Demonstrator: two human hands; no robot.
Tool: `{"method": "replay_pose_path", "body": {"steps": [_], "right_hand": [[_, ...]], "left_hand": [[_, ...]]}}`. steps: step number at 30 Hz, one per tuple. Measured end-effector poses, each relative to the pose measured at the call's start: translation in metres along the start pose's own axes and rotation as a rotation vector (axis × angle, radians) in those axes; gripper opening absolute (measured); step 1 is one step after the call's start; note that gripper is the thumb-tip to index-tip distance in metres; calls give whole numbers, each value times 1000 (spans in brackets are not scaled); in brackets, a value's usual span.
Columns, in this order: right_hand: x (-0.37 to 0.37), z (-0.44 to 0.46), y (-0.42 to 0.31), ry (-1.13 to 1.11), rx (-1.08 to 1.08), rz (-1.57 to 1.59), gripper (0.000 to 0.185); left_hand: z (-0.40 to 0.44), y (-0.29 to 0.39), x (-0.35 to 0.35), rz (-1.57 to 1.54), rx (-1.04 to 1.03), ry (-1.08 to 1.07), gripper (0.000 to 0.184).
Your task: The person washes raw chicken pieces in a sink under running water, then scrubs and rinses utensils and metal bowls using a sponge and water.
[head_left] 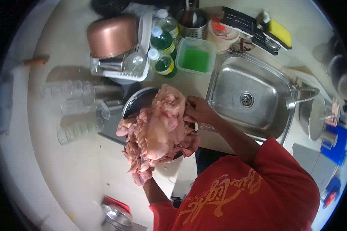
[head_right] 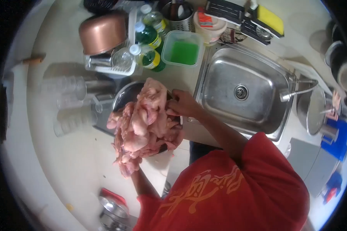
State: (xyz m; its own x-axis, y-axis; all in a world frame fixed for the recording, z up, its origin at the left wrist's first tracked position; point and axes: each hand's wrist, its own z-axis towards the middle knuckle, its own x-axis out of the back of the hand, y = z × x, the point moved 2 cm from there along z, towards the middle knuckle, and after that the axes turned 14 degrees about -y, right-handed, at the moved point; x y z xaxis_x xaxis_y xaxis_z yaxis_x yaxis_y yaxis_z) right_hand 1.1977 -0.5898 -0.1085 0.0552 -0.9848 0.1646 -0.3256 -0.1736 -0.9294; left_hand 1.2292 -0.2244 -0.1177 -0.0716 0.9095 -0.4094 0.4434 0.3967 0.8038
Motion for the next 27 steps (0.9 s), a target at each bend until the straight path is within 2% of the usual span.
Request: {"method": "replay_pose_path", "body": {"steps": [7,10,11,14,16,17,18,19,20,22,24,25,26,27], "right_hand": [[15,3,-7,-31,110,-99,37],[33,-42,1,-35,240,60,40],[44,-62,8,-78,164,96,40],[97,-138,56,-180,147,-112,25],[162,-216,68,-360,35,-168,24],[188,-263,92,-204,-87,363,28],[224,-314,84,-81,-6,275,31],[259,-357,115,191,-118,228,34],[284,-408,103,442,-28,170,29],[338,-494,125,1017,-172,5,28],[413,-583,197,1302,-328,-267,36],[434,-614,210,1394,-508,-376,41],[455,-641,222,1479,-690,-485,47],[479,-667,250,1472,-712,-570,47]], "left_hand": [[3,-21,3,120,-57,24,25],[-1,-55,-4,173,-97,22,24],[-7,-71,-7,163,-96,19,25],[-35,-121,-17,120,-96,-6,25],[-59,-153,-25,28,-51,-45,26],[-67,-165,-33,-72,46,-77,23],[-76,-173,-40,-167,141,-109,21],[-86,-180,-48,-260,234,-142,18],[-97,-177,-73,-176,339,-150,28],[-125,-187,-110,-40,442,-237,29],[-140,-203,-140,148,493,-464,25],[-147,-210,-157,247,512,-574,24],[-157,-217,-183,379,497,-665,21],[-171,-223,-215,513,479,-750,19]]}}
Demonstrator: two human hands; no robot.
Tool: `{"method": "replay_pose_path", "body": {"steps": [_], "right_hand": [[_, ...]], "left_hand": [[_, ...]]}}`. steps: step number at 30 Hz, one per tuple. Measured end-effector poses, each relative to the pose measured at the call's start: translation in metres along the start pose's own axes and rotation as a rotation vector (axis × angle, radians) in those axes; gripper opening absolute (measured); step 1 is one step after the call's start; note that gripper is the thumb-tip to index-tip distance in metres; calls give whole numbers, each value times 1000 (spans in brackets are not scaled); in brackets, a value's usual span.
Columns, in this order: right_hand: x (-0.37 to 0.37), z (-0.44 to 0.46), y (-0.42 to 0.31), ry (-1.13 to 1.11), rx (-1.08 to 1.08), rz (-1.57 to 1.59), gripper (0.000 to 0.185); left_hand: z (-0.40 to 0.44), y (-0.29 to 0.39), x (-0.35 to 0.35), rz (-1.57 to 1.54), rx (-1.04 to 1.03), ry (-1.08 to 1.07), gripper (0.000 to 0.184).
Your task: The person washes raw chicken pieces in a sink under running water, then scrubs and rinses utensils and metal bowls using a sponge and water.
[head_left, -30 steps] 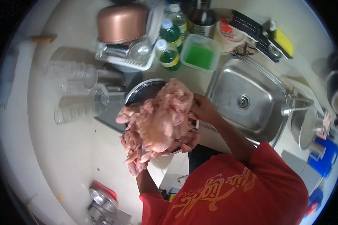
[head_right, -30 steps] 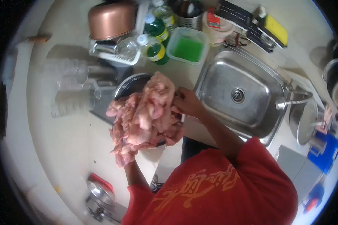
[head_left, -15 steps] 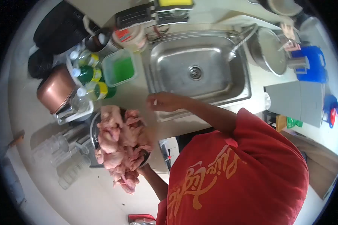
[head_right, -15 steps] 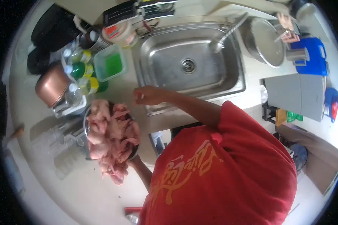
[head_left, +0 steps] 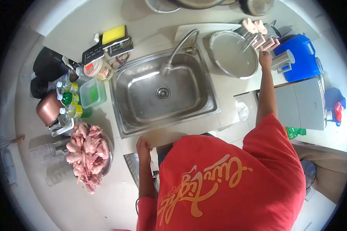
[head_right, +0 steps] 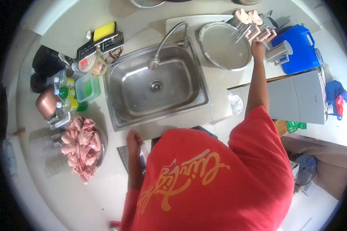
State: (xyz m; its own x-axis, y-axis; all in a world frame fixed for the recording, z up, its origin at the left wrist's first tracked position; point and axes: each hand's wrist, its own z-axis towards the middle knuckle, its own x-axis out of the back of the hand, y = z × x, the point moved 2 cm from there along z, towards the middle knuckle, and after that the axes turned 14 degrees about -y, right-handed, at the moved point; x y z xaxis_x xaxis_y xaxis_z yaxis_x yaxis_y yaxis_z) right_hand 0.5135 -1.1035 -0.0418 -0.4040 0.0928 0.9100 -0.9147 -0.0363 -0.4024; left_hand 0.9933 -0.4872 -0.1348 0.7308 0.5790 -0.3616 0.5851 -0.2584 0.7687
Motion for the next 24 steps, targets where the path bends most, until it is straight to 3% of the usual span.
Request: {"method": "replay_pose_path", "body": {"steps": [2,3,5,7,9,12,14,24], "right_hand": [[-29,47,58,49,73,-135,45],[-42,59,67,-125,-79,138,49],[-25,32,28,-364,-136,611,53],[-35,50,35,-409,-66,424,51],[-65,59,52,-360,15,312,47],[-91,37,67,-218,93,370,40],[-78,6,50,-203,85,584,34],[-49,-73,20,-73,46,623,26]], "left_hand": [[35,7,-52,221,16,-143,21],[58,8,-75,298,14,-235,26],[95,24,-150,453,-46,-398,30],[116,46,-237,273,115,-441,36],[156,44,-291,225,61,-640,41],[192,37,-357,312,26,-588,41],[216,27,-376,411,-22,-543,40],[242,28,-383,360,-153,-544,20]]}}
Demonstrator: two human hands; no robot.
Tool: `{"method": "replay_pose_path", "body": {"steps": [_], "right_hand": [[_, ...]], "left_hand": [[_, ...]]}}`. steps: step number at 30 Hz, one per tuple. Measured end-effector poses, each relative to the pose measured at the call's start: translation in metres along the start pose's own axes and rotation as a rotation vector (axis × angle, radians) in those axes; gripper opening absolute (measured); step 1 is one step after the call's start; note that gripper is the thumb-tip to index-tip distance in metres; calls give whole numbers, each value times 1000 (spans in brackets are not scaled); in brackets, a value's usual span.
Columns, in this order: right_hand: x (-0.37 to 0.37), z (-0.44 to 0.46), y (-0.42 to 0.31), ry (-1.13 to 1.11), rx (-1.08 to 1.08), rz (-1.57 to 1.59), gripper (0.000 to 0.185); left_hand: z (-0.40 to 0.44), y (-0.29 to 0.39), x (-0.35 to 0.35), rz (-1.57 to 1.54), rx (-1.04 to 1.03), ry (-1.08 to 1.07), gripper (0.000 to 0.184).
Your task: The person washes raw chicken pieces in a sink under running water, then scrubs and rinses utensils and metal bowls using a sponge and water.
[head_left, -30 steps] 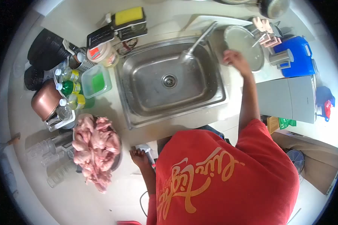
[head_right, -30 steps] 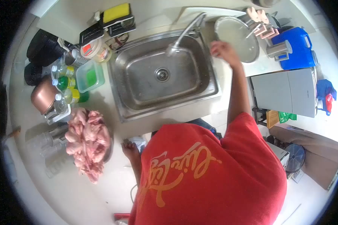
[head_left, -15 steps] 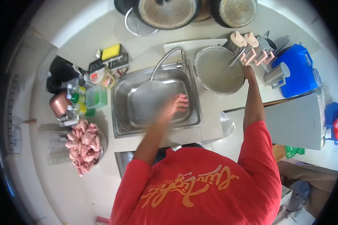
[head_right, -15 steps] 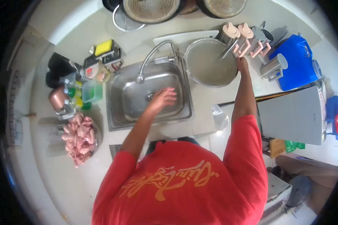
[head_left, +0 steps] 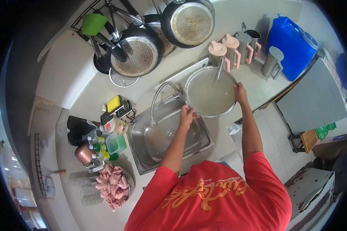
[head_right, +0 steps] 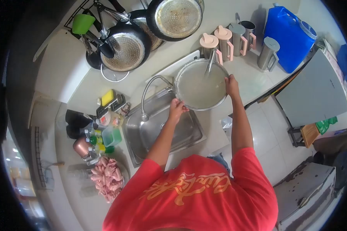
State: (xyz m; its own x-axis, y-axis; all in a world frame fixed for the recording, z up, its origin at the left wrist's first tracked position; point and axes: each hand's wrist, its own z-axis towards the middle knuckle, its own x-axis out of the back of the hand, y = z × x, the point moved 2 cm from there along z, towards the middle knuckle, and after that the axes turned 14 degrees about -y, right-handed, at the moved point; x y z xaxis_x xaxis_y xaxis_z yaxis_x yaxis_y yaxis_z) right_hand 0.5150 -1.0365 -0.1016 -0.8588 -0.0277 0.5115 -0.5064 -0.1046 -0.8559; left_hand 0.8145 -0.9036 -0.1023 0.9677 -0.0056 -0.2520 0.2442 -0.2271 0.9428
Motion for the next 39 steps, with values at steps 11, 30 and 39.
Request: {"method": "replay_pose_path", "body": {"steps": [11,30,39], "right_hand": [[-16,-66,-16,-62,-16,-69,28],[-116,-180,-88,-219,-110,-153,23],[-253,-210,-72,-232,-72,-161,22]], "left_hand": [[-64,6,13,4,93,64,18],[-209,-47,108,-146,-161,235,33],[-236,-81,219,-48,-145,362,28]]}}
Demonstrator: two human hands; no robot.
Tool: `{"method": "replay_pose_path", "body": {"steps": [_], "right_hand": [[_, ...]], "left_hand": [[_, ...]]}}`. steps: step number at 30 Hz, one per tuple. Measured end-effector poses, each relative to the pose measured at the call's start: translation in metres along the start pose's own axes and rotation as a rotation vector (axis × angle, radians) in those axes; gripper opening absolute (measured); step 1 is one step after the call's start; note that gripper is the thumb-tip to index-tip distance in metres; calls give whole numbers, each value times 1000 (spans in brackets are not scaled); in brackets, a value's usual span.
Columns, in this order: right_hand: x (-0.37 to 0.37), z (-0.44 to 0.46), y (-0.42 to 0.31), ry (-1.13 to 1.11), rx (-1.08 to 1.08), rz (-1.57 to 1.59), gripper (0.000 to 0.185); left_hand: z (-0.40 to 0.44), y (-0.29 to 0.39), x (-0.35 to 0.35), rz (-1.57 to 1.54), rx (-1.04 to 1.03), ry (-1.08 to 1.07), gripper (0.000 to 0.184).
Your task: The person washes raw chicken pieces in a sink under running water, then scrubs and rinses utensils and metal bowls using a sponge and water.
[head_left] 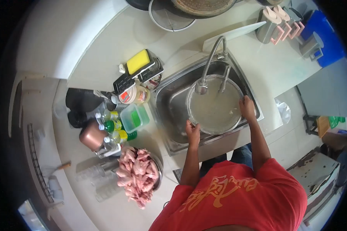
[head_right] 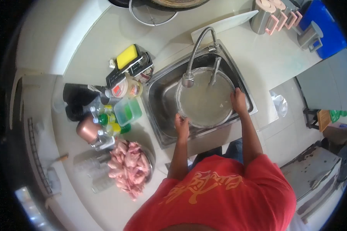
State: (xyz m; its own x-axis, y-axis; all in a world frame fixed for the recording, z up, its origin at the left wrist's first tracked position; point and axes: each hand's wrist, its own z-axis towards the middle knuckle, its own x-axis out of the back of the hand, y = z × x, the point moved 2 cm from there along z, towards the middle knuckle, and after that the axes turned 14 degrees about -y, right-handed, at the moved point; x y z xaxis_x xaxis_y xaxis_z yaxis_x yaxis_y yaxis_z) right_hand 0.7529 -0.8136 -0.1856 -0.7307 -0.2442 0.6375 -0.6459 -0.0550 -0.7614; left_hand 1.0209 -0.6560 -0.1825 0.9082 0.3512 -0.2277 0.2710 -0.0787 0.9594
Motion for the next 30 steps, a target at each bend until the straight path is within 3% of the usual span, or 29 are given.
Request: {"method": "replay_pose_path", "body": {"steps": [5,8,12,13,15,18,21,25,27,29,30], "right_hand": [[-70,13,-8,-99,-27,60,23],[-114,14,-4,-145,17,45,23],[-172,19,17,-354,-154,25,31],[-175,15,8,-334,-144,42,32],[-174,8,-7,-294,-130,75,34],[-181,10,2,-321,-81,-20,32],[-164,12,3,-358,66,-95,31],[-110,19,-39,-432,96,-302,32],[-88,13,-83,-414,63,-346,33],[-92,28,-104,-634,36,-538,31],[-95,33,-120,-676,205,-659,30]], "left_hand": [[15,-5,52,-7,16,49,25],[15,-45,117,184,107,63,23],[15,-41,141,140,61,84,21],[12,-44,151,258,82,63,23],[5,-52,170,490,138,19,28],[3,-110,209,603,214,62,30],[3,-27,168,282,590,101,37],[-11,-42,168,193,314,93,40],[-13,-50,173,127,340,109,34],[-6,-51,175,123,357,110,30],[-7,-50,175,152,376,109,28]]}}
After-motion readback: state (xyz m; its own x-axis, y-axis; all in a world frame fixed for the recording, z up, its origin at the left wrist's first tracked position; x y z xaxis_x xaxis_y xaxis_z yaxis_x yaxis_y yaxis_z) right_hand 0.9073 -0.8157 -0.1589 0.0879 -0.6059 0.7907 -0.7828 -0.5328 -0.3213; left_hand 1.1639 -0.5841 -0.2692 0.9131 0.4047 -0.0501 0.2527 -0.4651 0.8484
